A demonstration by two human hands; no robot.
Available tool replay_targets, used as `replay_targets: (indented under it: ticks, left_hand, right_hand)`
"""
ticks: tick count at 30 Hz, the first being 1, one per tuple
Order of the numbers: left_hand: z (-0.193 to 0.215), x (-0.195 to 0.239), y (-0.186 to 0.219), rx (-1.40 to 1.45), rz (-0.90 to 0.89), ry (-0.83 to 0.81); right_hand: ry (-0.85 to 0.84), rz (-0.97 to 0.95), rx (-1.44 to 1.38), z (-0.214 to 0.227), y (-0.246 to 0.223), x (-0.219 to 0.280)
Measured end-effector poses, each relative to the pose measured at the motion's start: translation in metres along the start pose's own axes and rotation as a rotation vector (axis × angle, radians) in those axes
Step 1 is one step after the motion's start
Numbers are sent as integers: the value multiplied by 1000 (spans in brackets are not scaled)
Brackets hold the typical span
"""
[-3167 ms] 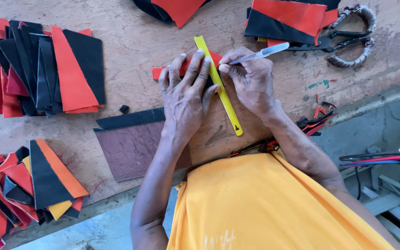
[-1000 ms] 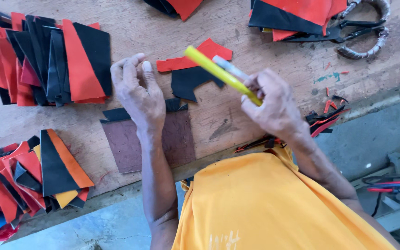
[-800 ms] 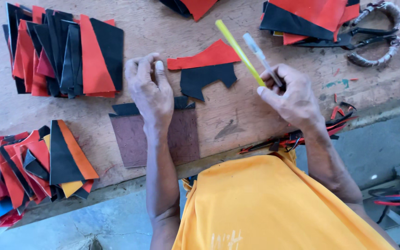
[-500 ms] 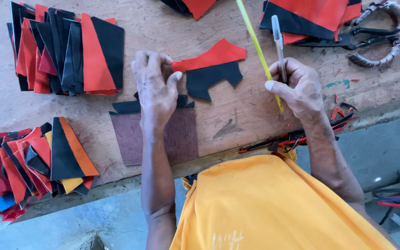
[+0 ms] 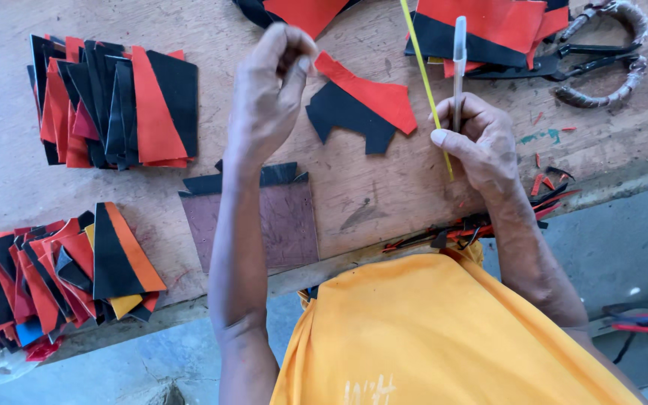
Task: The person uses a yellow ruler and a white marker to draw straight lines on stacked red and black fabric pieces. They repeatedly align the ruler, mark the fabric, and move to the next piece, working at a wooden table with scissors and fabric scraps nearby.
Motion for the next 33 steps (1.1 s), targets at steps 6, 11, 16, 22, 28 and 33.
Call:
replay_targets:
  ticks: [6, 11, 16, 22, 28, 33]
  left_hand:
    - [9, 35, 34, -741, 167, 228]
    - [-25, 55, 20, -661, 146, 218]
    - [-36, 51, 0, 56, 244, 160]
    - [-6, 41, 6, 111, 58, 42]
    - [13, 33, 21, -509, -155, 228]
    - [12, 46, -2, -487, 36, 149]
  right_hand:
    - [12, 32, -26, 2, -3, 2]
    - [-19, 34, -38, 1, -1, 2]
    - [5, 55, -58, 2, -3, 1]
    - [19, 63, -30, 6, 2, 3]
    - [35, 64, -69, 6, 2, 1]
    - [37, 70, -79, 4, 1, 1]
Point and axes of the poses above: each hand's wrist, its own x-axis away from the middle knuckle, its own z-axis out of the back of the hand, y = z × x, the point moved 6 cm from there along -x, towards the middle knuckle, and after that the axes turned 10 degrees about -x, right-handed, at the moved point
